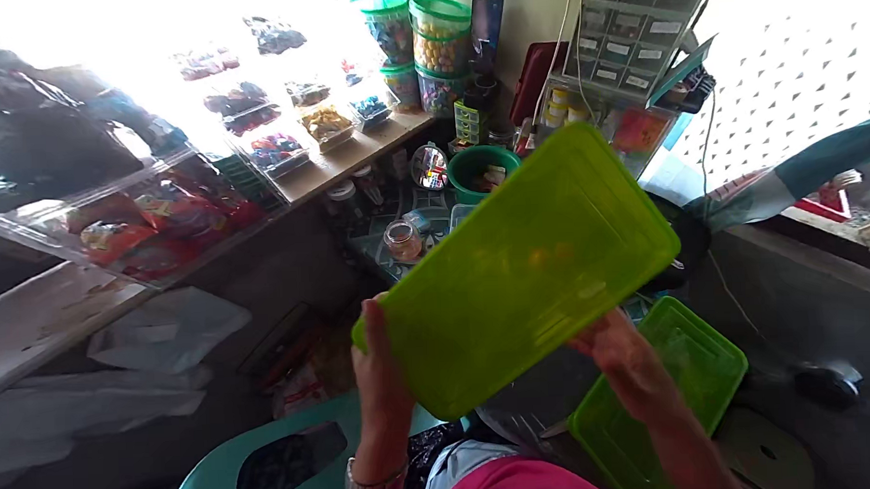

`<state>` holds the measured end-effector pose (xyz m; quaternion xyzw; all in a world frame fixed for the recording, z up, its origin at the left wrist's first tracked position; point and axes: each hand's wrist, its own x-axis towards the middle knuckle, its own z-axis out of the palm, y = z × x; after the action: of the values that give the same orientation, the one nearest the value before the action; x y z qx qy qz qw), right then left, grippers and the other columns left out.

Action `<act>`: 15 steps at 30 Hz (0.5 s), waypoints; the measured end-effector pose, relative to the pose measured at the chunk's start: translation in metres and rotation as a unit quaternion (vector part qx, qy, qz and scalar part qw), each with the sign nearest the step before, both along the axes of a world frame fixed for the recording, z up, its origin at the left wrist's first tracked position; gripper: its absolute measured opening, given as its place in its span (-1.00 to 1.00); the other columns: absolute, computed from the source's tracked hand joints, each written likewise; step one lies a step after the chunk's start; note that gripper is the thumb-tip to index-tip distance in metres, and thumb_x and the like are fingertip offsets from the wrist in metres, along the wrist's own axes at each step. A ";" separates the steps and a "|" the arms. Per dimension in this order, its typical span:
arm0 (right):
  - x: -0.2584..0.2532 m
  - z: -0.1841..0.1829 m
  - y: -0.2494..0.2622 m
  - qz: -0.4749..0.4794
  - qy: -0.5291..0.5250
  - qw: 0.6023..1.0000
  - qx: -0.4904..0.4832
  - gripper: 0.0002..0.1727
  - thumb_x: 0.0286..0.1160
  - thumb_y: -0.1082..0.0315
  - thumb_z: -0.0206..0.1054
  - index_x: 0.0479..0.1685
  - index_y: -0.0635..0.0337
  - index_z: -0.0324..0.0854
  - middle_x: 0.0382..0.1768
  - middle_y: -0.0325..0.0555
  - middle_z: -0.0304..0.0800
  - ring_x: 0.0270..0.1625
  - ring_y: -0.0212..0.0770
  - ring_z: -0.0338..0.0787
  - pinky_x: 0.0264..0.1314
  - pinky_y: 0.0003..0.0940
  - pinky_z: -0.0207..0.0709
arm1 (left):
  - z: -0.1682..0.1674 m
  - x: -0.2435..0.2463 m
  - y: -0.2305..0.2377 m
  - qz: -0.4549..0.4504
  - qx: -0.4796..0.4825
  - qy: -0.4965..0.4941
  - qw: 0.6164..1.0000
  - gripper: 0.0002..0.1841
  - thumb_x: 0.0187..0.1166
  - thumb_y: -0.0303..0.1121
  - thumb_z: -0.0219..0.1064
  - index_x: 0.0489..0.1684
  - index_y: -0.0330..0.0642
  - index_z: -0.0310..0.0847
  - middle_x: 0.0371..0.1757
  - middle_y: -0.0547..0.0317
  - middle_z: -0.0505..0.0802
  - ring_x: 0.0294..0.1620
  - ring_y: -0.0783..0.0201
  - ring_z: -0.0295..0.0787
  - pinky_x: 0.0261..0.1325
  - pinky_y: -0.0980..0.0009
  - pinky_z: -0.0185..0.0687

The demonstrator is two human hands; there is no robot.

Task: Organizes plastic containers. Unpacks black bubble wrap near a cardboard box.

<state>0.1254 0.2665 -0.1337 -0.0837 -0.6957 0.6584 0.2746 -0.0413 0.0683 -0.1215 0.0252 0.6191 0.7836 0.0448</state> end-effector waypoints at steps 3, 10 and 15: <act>-0.013 0.004 -0.016 -0.109 0.004 0.994 -0.010 -0.20 0.45 -0.02 0.47 0.36 0.39 0.12 0.02 -0.33 0.76 -0.07 -0.55 0.85 -0.06 -0.56 0.81 | -0.017 0.004 0.009 -0.046 -0.007 -0.073 0.996 -0.46 0.87 0.05 -0.13 0.18 -0.21 0.62 -0.25 0.26 0.89 -0.24 0.43 0.89 -0.14 0.39 0.88; -0.006 0.014 0.006 -0.061 -0.060 0.994 0.065 -0.43 0.75 -0.02 0.18 0.26 0.40 0.30 -0.09 -0.15 0.86 -0.20 -0.29 0.94 -0.15 -0.33 0.89 | -0.052 -0.015 0.001 -0.236 0.021 -0.193 0.952 -0.47 0.90 0.00 -0.26 0.35 -0.12 0.56 -0.05 0.13 0.90 -0.09 0.33 0.89 -0.06 0.35 0.87; -0.001 0.022 0.026 -0.139 -0.021 0.983 0.114 -0.37 0.77 -0.02 0.15 0.47 0.36 0.18 -0.12 -0.25 0.81 -0.27 -0.39 0.89 -0.23 -0.45 0.86 | -0.065 -0.021 -0.007 -0.272 0.041 -0.237 0.932 -0.50 0.91 -0.06 -0.25 0.26 -0.13 0.60 -0.09 0.13 0.91 -0.11 0.34 0.90 -0.08 0.38 0.87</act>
<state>0.1242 0.2920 -0.1118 -0.1610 -0.7535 0.5282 0.3567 -0.0624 0.0616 -0.1868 0.0081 0.5269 0.7494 0.4009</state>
